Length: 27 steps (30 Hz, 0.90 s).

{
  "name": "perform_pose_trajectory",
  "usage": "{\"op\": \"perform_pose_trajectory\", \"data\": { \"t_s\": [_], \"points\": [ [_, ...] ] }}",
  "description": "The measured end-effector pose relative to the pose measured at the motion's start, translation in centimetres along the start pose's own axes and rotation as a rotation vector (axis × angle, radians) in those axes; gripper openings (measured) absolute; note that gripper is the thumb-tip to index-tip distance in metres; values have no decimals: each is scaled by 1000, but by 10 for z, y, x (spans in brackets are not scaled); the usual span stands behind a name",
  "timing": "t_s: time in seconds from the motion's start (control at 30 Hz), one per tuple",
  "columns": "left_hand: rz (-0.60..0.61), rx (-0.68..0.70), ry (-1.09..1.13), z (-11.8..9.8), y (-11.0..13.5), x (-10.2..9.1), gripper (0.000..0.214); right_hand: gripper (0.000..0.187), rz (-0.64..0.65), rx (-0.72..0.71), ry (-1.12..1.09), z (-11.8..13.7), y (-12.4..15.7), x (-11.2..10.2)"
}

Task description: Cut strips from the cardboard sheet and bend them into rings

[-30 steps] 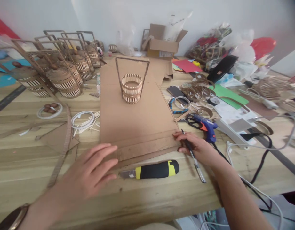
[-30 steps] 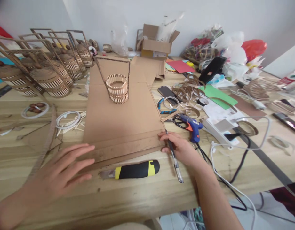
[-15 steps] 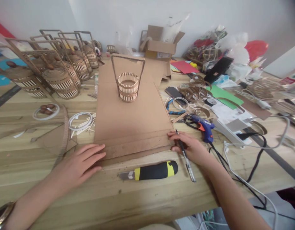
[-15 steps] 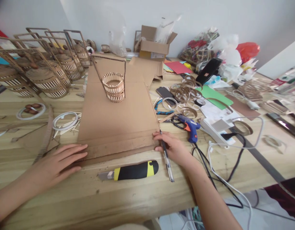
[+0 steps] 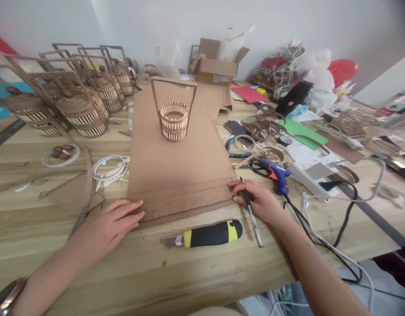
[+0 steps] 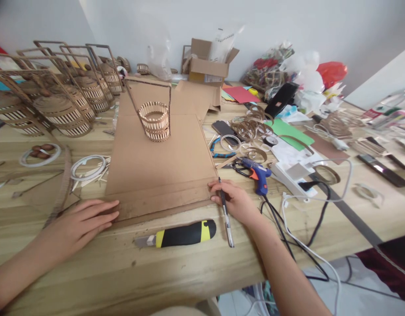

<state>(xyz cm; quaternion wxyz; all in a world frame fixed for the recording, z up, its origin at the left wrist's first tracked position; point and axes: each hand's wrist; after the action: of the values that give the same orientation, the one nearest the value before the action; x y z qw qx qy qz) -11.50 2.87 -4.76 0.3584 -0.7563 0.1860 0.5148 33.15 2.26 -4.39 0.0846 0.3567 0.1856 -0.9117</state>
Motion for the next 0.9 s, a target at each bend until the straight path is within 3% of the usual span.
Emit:
{"op": "perform_pose_trajectory", "data": {
  "t_s": [0.57, 0.9],
  "points": [
    [44, -21, 3, 0, 1, -2, 31, 14, 10, 9, 26, 2, -1, -1],
    [119, 4, 87, -5, -15, -10, 34, 15, 32, 33, 20, -5, -1, 0]
  ]
}}
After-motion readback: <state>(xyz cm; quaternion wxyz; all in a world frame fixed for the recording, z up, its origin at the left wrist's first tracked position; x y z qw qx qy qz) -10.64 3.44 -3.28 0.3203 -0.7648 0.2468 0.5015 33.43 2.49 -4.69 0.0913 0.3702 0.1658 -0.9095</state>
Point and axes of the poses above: each hand's wrist, its own y-axis away from the middle knuckle, its own x-axis out of the palm, z = x × y, and after that the axes turned 6 degrees about -x, right-handed
